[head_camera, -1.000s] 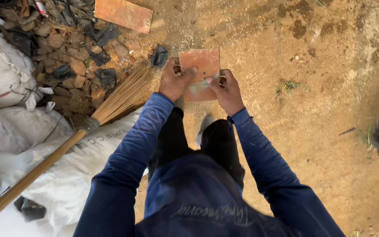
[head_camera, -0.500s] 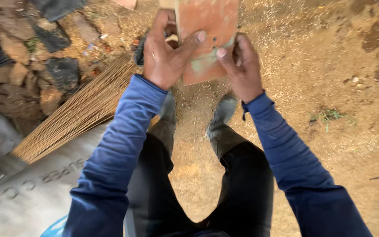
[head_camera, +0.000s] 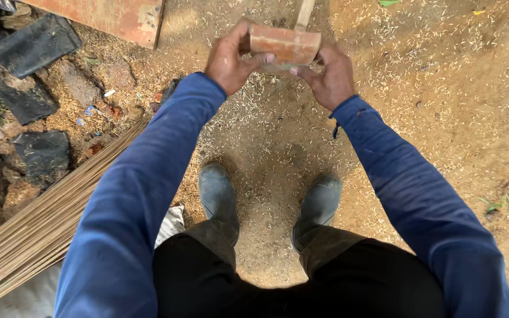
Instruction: The person retrieves a wooden tool from a pile of sacks and uses a brick to hammer and split a wooden piece. They then inspect the split wood and continue hammering the tool to adjust its components.
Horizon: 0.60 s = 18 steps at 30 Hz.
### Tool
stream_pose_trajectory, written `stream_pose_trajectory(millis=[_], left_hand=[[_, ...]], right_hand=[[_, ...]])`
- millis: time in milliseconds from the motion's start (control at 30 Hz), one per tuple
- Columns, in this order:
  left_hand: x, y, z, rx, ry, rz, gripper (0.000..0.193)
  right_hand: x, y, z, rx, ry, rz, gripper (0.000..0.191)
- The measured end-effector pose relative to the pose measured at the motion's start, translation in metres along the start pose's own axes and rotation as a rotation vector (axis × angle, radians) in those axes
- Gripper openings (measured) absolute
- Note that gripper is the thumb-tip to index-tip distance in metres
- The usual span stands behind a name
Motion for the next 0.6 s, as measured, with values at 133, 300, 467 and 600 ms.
stream_pose_trajectory(millis=[133, 300, 467, 600], left_hand=[[0.022, -0.025, 0.02, -0.085, -0.159, -0.393, 0.041], [-0.027, -0.052, 0.038, -0.045, -0.01, -0.611, 0.042], [-0.14, -0.123, 0.042, -0.411, 0.47, -0.896, 0.031], [-0.203, -0.149, 0.062, -0.523, 1.151, -0.392, 0.052]], right_hand=[[0.023, 0.024, 0.027, 0.036, -0.194, 0.182, 0.037], [0.026, 0.049, 0.047, 0.044, -0.181, 0.211, 0.039], [0.042, 0.103, 0.07, 0.148, -0.143, 0.14, 0.044], [0.055, 0.154, 0.09, 0.197, -0.154, 0.017, 0.051]])
Point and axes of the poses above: each hand's wrist, its own z-axis away from the middle knuckle, its own x-axis out of the palm, y = z × x, the point moved 6 cm from there along -z, towards the middle knuckle, and after that the axes turned 8 degrees about -x, right-handed, at the moved point
